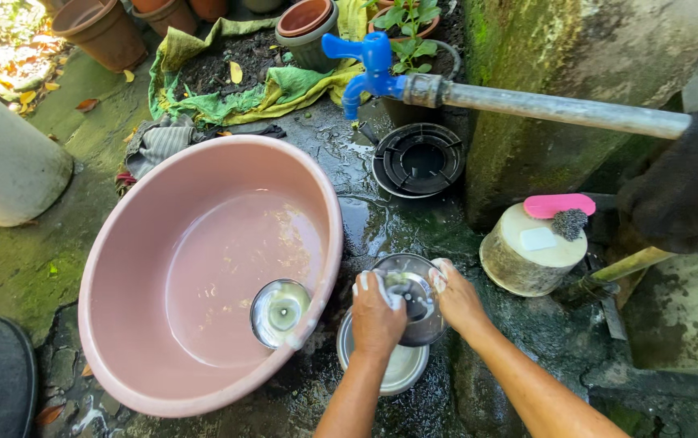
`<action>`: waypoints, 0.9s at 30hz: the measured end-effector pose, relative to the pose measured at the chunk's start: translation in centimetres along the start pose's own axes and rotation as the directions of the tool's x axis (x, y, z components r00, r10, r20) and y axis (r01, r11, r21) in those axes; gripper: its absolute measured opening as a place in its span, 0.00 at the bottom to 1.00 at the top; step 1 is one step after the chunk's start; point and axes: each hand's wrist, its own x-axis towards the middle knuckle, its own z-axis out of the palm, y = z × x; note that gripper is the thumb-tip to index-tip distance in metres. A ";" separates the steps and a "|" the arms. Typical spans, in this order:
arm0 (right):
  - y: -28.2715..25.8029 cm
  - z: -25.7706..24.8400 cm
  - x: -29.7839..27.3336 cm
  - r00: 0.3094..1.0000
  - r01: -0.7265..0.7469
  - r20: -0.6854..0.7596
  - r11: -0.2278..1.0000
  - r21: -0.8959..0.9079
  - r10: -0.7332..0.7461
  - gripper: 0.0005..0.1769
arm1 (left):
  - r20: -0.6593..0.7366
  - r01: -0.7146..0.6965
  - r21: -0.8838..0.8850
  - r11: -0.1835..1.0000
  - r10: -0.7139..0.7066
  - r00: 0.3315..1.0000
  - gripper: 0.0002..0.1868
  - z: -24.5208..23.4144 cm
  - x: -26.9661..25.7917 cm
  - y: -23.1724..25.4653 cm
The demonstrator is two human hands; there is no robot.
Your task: The person washes the parts of a metal cooker at an outdoor tap, scrubbing the lid and the pot body with a soapy sponge and rinsing them in a pink basin of water.
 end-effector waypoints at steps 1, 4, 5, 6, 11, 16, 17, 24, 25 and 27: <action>-0.1 -0.2 -0.2 1.000 -0.029 0.009 1.000 0.005 0.029 0.21 | -0.017 -0.050 -0.029 0.998 0.049 0.999 0.20 0.6 -0.3 0.5; -0.8 -0.9 -0.4 0.999 -0.041 0.003 0.998 0.039 0.041 0.20 | -0.028 -0.235 -0.048 0.971 0.234 0.972 0.16 2.1 -1.1 2.3; -1.0 -1.3 -0.1 1.000 0.001 -0.024 0.998 0.062 0.000 0.20 | -0.021 -0.302 -0.045 0.952 0.301 0.953 0.14 2.3 -1.5 2.7; -1.2 -1.8 -0.1 0.998 0.041 -0.054 0.996 0.084 -0.037 0.20 | 0.064 -0.287 -0.081 0.955 0.292 0.954 0.13 2.2 -2.1 2.9; -1.7 -4.8 0.8 0.991 0.101 -0.100 0.988 0.118 -0.089 0.21 | 0.259 -0.334 -0.023 0.942 0.328 0.908 0.13 1.4 -3.2 3.2; -2.5 -5.1 0.2 0.992 -0.123 -0.003 0.973 0.197 0.126 0.21 | 0.088 -0.170 0.149 0.974 0.159 0.983 0.12 1.0 0.8 2.3; -2.8 -4.7 -0.1 0.996 -0.090 -0.004 0.978 0.187 0.093 0.21 | 0.034 -0.125 0.114 0.986 0.122 0.992 0.12 1.1 1.5 2.2; -1.8 -5.0 0.4 0.986 -0.156 -0.040 0.977 0.148 0.163 0.22 | 0.058 -0.331 -0.145 0.932 0.342 0.938 0.11 4.4 -0.2 5.9; -1.4 -5.3 0.7 0.987 -0.143 -0.046 0.971 0.190 0.155 0.21 | 0.101 -0.370 -0.179 0.912 0.391 0.915 0.12 4.0 -1.3 6.0; -0.6 -6.1 1.2 0.988 -0.118 -0.061 0.954 0.276 0.139 0.21 | 0.184 -0.409 -0.217 0.886 0.449 0.875 0.13 3.1 -2.3 5.7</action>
